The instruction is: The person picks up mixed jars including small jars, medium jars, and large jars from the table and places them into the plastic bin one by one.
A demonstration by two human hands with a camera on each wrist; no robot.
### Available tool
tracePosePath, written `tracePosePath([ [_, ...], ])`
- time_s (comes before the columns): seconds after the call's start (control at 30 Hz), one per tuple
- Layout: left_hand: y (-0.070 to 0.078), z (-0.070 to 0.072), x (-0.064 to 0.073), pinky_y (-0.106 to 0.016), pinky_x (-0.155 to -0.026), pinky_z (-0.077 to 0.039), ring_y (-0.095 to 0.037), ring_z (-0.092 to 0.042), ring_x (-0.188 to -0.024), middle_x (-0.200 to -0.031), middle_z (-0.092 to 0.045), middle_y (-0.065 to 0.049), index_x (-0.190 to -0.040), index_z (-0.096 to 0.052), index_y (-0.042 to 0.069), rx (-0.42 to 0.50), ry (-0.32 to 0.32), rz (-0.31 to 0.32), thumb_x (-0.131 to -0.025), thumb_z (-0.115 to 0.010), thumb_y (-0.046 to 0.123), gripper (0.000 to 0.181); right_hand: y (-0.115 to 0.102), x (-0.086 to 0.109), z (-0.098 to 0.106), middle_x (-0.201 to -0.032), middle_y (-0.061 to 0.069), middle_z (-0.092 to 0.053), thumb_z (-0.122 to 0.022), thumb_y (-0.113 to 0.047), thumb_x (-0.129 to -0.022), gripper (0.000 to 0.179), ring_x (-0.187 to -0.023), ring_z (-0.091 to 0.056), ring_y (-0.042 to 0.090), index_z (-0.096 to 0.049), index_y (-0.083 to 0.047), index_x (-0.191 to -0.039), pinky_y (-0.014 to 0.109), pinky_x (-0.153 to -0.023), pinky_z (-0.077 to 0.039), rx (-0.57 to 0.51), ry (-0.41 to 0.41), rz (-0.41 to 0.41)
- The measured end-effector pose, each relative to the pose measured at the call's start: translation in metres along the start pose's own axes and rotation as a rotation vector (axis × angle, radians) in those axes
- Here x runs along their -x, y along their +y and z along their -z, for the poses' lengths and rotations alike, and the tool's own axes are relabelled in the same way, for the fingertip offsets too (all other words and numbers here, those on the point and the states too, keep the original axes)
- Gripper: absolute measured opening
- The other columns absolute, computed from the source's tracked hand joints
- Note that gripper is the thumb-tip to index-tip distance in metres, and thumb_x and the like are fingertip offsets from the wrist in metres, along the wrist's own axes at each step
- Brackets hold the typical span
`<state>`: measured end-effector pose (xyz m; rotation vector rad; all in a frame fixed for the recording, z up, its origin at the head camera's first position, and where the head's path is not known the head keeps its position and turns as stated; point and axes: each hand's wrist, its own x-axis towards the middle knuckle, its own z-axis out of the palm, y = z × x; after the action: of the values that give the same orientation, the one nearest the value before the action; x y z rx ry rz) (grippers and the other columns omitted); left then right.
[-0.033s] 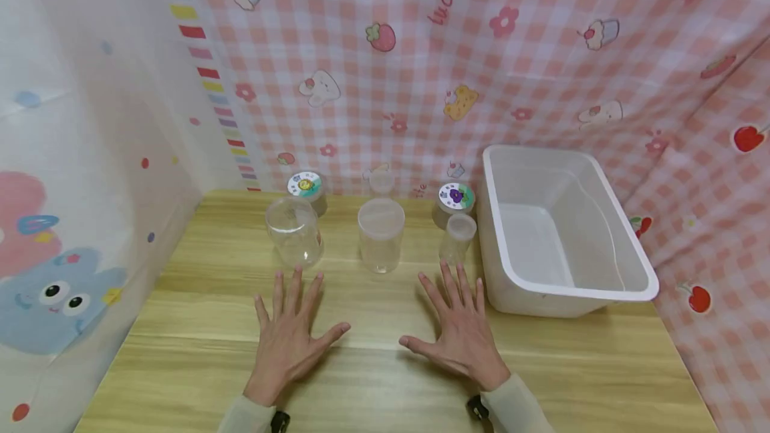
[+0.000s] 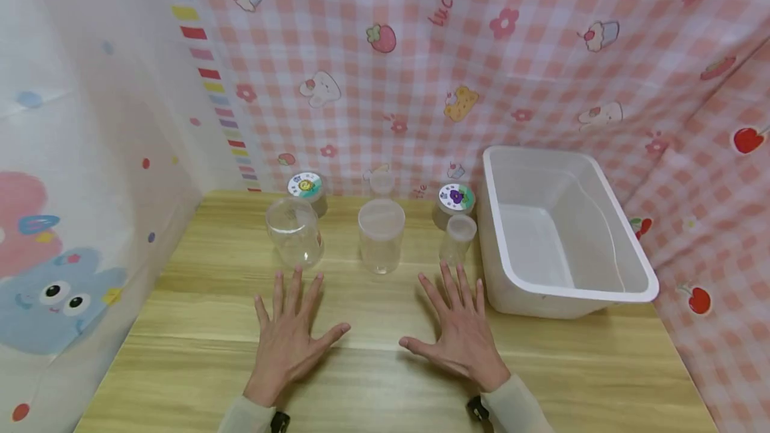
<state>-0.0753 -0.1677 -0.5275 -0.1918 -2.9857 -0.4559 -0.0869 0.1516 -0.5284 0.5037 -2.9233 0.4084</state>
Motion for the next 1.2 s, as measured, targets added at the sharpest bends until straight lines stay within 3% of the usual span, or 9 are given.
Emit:
tracePosePath([
  [0.2, -0.003, 0.000, 0.002, -0.083, -0.116, -0.005, -0.046, -0.002, -0.159, -0.174, -0.009, -0.013, -0.164, -0.024, 0.029, 0.003, -0.001, 0.012, -0.086, -0.057, 0.078, 0.098, -0.002, 0.001, 0.001, -0.174, 0.011, -0.010, -0.060, -0.087, -0.075, 0.110, -0.160, -0.005, 0.039, -0.023, -0.033, -0.164, 0.071, -0.125, -0.006, -0.010, -0.005, 0.010],
  [0.43, -0.008, 0.003, -0.001, -0.083, -0.116, -0.008, -0.049, -0.003, -0.157, -0.173, -0.008, -0.018, -0.165, -0.019, 0.024, 0.050, -0.032, 0.040, -0.088, -0.058, 0.074, 0.100, -0.003, 0.004, 0.010, -0.174, 0.011, -0.008, -0.062, -0.084, -0.076, 0.110, -0.160, -0.005, 0.039, -0.021, -0.032, -0.165, 0.064, -0.127, -0.017, -0.044, 0.013, 0.042],
  [0.63, -0.015, 0.008, -0.008, -0.084, -0.115, -0.008, -0.051, 0.001, -0.157, -0.173, -0.004, -0.020, -0.166, -0.014, 0.022, 0.146, -0.047, 0.066, -0.091, -0.059, 0.071, 0.100, -0.003, 0.006, 0.027, -0.175, 0.009, -0.004, -0.065, -0.082, -0.076, 0.110, -0.160, -0.007, 0.037, -0.024, -0.030, -0.164, 0.059, -0.126, -0.025, -0.072, 0.064, 0.081],
  [0.83, -0.027, 0.022, -0.015, -0.081, -0.116, -0.011, -0.048, 0.003, -0.158, -0.173, 0.000, -0.020, -0.167, -0.006, 0.021, 0.232, -0.021, 0.096, -0.091, -0.063, 0.066, 0.105, -0.007, 0.008, 0.051, -0.175, 0.008, -0.005, -0.067, -0.080, -0.077, 0.110, -0.159, -0.011, 0.039, -0.025, -0.027, -0.164, 0.058, -0.124, -0.028, -0.078, 0.109, 0.127],
  [1.0, -0.039, 0.032, -0.022, -0.078, -0.119, -0.012, -0.049, 0.003, -0.157, -0.172, 0.000, -0.023, -0.166, -0.003, 0.015, 0.347, 0.001, 0.125, -0.092, -0.068, 0.060, 0.108, -0.007, 0.009, 0.071, -0.175, 0.007, -0.005, -0.071, -0.076, -0.076, 0.111, -0.161, -0.008, 0.035, -0.025, -0.026, -0.164, 0.055, -0.127, -0.025, -0.121, 0.135, 0.142],
  [1.2, -0.056, 0.037, -0.034, -0.076, -0.121, -0.012, -0.051, -0.001, -0.156, -0.171, -0.004, -0.026, -0.166, -0.001, 0.012, 0.508, 0.025, 0.145, -0.095, -0.070, 0.049, 0.106, 0.000, 0.013, 0.097, -0.174, 0.008, -0.010, -0.072, -0.072, -0.080, 0.105, -0.161, -0.010, 0.033, -0.031, -0.021, -0.162, 0.060, -0.122, -0.031, -0.186, 0.210, 0.158],
])
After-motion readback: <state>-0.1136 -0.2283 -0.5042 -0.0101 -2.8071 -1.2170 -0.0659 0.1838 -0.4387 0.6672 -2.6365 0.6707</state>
